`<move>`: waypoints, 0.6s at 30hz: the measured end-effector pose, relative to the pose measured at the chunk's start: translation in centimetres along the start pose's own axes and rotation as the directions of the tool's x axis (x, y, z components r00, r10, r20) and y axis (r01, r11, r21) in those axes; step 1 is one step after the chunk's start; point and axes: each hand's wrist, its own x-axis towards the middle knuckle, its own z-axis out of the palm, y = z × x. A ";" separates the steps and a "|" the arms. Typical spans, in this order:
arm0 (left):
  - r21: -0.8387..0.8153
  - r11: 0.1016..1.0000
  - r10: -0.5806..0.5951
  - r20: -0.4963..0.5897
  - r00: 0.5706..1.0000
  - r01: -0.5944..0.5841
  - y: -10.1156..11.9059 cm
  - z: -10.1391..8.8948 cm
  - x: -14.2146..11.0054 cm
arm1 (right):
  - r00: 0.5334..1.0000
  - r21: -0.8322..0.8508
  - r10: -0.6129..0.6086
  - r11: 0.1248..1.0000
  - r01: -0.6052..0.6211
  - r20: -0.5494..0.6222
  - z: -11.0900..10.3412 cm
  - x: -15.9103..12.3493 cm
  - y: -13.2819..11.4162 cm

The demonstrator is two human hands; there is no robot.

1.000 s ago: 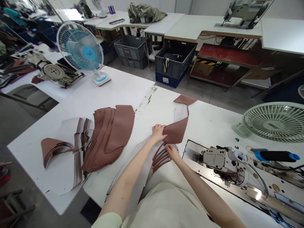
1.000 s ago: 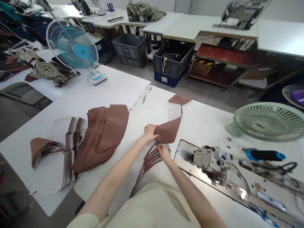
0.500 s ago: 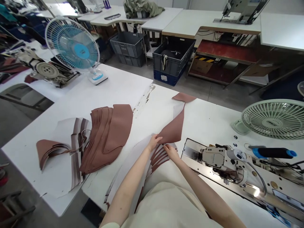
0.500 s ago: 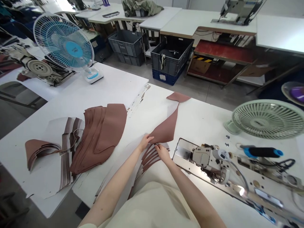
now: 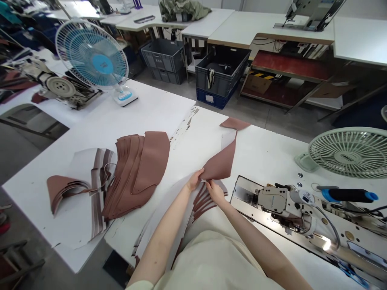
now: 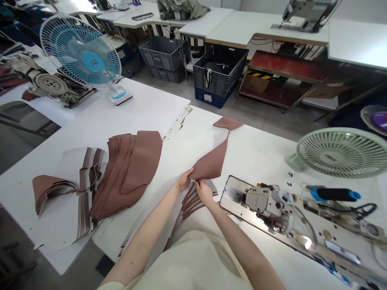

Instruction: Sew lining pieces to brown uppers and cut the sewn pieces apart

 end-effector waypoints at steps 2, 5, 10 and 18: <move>-0.017 1.000 0.007 -0.007 1.000 -0.007 0.0 0.1 0.0 | 1.000 0.002 -0.009 1.000 0.009 -0.008 0.1 0.2 0.2; -0.037 0.999 0.018 -0.017 1.000 -0.019 0.1 0.1 -0.1 | 0.999 0.009 -0.023 1.000 0.024 -0.027 0.4 0.3 0.6; -0.056 0.997 0.041 -0.058 0.998 -0.044 0.2 0.0 -0.1 | 0.999 0.044 -0.007 0.999 0.010 -0.051 0.8 0.4 1.4; 0.023 0.995 0.096 -0.047 0.994 -0.095 2.1 2.0 -0.9 | 0.990 0.351 0.072 0.936 -0.025 -0.121 -1.4 -2.3 4.2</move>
